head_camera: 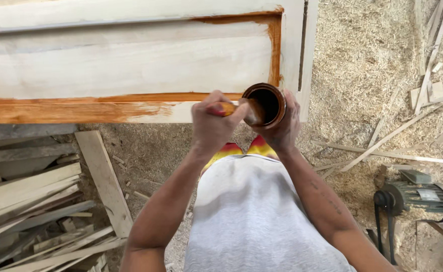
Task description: The person stains a wooden panel using a brush, repeatedly dipping the brush into a container of stain and applying it to the wood surface in long strokes.
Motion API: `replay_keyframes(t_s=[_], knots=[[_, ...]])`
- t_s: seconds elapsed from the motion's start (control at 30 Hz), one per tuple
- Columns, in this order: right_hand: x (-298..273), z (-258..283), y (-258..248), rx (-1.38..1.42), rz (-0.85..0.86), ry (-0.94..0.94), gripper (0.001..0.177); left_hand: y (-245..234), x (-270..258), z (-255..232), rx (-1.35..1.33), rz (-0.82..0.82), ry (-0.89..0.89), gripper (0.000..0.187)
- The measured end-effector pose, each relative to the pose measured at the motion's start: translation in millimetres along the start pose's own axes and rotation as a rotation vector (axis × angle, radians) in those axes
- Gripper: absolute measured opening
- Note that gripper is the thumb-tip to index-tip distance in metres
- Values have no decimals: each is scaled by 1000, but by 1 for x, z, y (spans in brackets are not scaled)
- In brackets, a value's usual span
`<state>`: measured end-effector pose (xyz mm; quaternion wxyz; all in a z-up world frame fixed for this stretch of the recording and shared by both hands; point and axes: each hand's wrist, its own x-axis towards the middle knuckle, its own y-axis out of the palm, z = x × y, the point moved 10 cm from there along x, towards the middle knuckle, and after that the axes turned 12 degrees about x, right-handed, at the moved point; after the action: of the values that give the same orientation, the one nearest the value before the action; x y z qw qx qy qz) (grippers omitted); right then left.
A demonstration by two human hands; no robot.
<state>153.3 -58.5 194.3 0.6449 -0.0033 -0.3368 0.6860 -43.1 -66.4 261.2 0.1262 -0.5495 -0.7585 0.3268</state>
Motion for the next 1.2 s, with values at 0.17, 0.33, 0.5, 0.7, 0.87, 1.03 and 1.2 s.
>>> replay_keyframes(t_s=[0.17,0.33,0.5,0.7,0.87,1.03,1.2], knots=[[-5,-15,3,1,57,79,113,-9,-18,30,-285,-30,-198,29],[-9,-12,17,45,82,75,106,3,-41,104,-774,-56,-434,21],[-15,-9,25,115,39,104,95,42,-70,200,-1318,2,-610,19],[-53,-51,38,275,115,261,101,52,-80,315,-1349,-155,-747,18],[-82,-54,11,255,26,228,125,-137,-61,414,-758,-560,-661,22],[-106,-55,-29,294,-14,308,121,-294,-39,435,18,-744,-471,15],[-126,-73,-71,270,-45,358,114,-146,-11,338,664,-522,82,20]])
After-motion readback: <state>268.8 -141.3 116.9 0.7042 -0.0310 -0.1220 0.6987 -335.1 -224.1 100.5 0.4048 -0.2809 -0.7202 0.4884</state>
